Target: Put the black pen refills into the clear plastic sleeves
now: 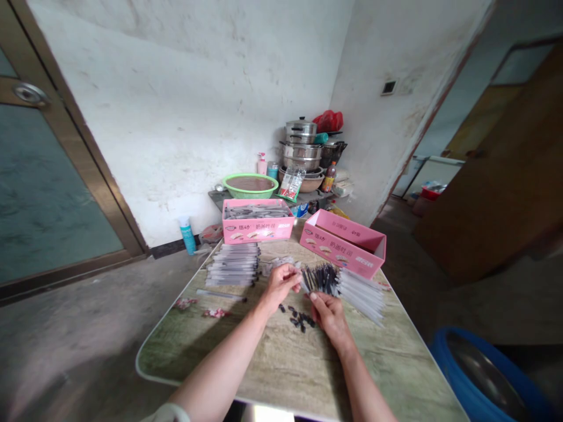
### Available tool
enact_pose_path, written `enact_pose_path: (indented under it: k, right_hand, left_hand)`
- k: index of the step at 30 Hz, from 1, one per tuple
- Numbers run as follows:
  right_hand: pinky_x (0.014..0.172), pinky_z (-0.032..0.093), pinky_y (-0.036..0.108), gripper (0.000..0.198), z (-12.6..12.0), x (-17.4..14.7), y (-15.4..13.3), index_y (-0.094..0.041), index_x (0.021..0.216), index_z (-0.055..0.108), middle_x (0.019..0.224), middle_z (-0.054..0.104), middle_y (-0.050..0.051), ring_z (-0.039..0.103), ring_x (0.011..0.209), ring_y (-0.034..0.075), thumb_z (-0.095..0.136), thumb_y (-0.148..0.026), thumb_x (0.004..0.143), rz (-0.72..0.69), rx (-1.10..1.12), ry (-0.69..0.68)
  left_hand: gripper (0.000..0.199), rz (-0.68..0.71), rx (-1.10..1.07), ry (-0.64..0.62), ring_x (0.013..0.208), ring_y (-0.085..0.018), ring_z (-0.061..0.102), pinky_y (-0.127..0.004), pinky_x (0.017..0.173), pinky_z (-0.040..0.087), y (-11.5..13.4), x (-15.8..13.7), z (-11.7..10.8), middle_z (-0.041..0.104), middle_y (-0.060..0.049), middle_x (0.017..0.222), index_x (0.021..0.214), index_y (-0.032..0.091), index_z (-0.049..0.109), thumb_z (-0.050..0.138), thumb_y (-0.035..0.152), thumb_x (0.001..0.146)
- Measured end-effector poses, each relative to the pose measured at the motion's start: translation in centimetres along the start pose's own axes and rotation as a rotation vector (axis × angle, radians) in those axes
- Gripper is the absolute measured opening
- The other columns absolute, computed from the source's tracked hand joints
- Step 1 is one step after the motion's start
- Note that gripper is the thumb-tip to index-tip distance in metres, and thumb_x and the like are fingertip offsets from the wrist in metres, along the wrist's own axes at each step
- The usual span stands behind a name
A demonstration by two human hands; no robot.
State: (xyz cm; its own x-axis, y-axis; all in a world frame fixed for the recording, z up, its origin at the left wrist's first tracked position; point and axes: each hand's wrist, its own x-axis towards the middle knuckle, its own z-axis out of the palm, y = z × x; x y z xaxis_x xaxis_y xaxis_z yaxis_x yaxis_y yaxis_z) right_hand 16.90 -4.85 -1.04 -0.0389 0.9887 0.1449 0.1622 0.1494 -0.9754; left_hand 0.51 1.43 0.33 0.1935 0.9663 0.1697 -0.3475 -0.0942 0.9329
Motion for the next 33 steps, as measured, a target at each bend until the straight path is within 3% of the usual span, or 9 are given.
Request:
enact_pose_path:
  k: [3,8,11,13,17,20,24,28,33]
  right_hand:
    - [0.044,0.032,0.025,0.041,-0.2,-0.1,-0.1,-0.019,0.068,0.066,0.05,0.055,-0.002,0.044,0.041,0.013,0.056,-0.054,0.087,-0.041,-0.108,0.129]
    - [0.051,0.036,0.025,0.043,-0.6,-0.3,0.1,-0.017,0.067,0.063,0.052,0.054,-0.002,0.048,0.049,0.014,0.052,-0.051,0.09,-0.152,-0.29,0.293]
    - [0.053,0.036,0.025,0.045,-0.8,-0.1,0.6,-0.016,0.07,0.064,0.052,0.055,-0.001,0.049,0.052,0.015,0.049,-0.052,0.091,-0.187,-0.377,0.371]
    - [0.053,0.036,0.026,0.047,-1.2,0.0,1.0,-0.015,0.07,0.064,0.052,0.055,0.0,0.049,0.051,0.016,0.046,-0.053,0.092,-0.192,-0.433,0.45]
    - [0.056,0.037,0.029,0.051,-3.0,0.4,1.4,-0.014,0.074,0.068,0.056,0.062,0.006,0.054,0.052,0.02,0.04,-0.054,0.091,-0.09,-0.562,0.723]
    - [0.057,0.037,0.031,0.051,-3.9,0.5,1.5,-0.012,0.084,0.073,0.068,0.07,0.014,0.062,0.061,0.025,0.04,-0.051,0.089,0.073,-0.678,0.769]
    - [0.058,0.036,0.029,0.038,-3.2,0.4,1.2,-0.017,0.094,0.073,0.076,0.073,0.012,0.067,0.069,0.026,0.046,-0.044,0.09,0.178,-0.872,0.578]
    - [0.059,0.036,0.027,0.032,-1.6,0.3,0.5,-0.02,0.099,0.07,0.077,0.073,0.01,0.069,0.073,0.024,0.053,-0.046,0.091,0.157,-1.064,0.376]
    - [0.059,0.037,0.026,0.027,-0.4,0.6,-0.1,-0.019,0.097,0.067,0.076,0.072,0.01,0.07,0.072,0.022,0.054,-0.043,0.093,0.165,-1.252,0.238]
  left_hand:
    - [0.036,0.111,0.027,0.215,0.052,-0.01,0.054,-0.022,0.053,0.045,1.1,1.1,-2.5,0.06,0.001,0.065,0.085,0.014,0.062,0.075,0.044,0.07]
    - [0.027,0.296,0.349,0.932,0.06,-0.014,0.059,-0.025,0.059,0.048,3.0,2.3,-11.0,0.066,-0.002,0.074,0.092,0.014,0.065,0.063,0.035,0.076]
    - [0.023,0.23,0.659,1.217,0.073,-0.019,0.064,-0.03,0.071,0.05,3.7,1.7,-14.7,0.069,-0.005,0.078,0.094,0.016,0.07,0.062,0.029,0.077]
    - [0.023,0.121,0.79,1.298,0.076,-0.022,0.065,-0.034,0.073,0.05,4.2,1.0,-15.5,0.071,-0.006,0.081,0.095,0.018,0.072,0.062,0.03,0.078]
    - [0.022,-0.039,0.924,1.312,0.084,-0.028,0.066,-0.04,0.076,0.049,5.1,0.2,-14.7,0.074,-0.007,0.091,0.097,0.023,0.074,0.064,0.032,0.079]
    - [0.021,-0.11,0.947,1.304,0.086,-0.03,0.066,-0.043,0.075,0.049,5.3,0.0,-14.3,0.074,-0.009,0.095,0.097,0.024,0.074,0.066,0.031,0.079]
    - [0.023,-0.063,0.946,1.345,0.089,-0.031,0.064,-0.043,0.077,0.049,5.3,0.0,-14.6,0.072,-0.011,0.1,0.098,0.022,0.074,0.067,0.029,0.078]
    - [0.027,0.163,0.985,1.344,0.09,-0.026,0.062,-0.039,0.081,0.048,5.3,0.2,-13.5,0.07,-0.009,0.104,0.103,0.021,0.072,0.063,0.021,0.078]
    - [0.024,0.39,1.027,1.056,0.07,-0.017,0.058,-0.03,0.076,0.046,4.6,0.5,-9.1,0.069,-0.005,0.095,0.101,0.02,0.071,0.058,0.017,0.081]
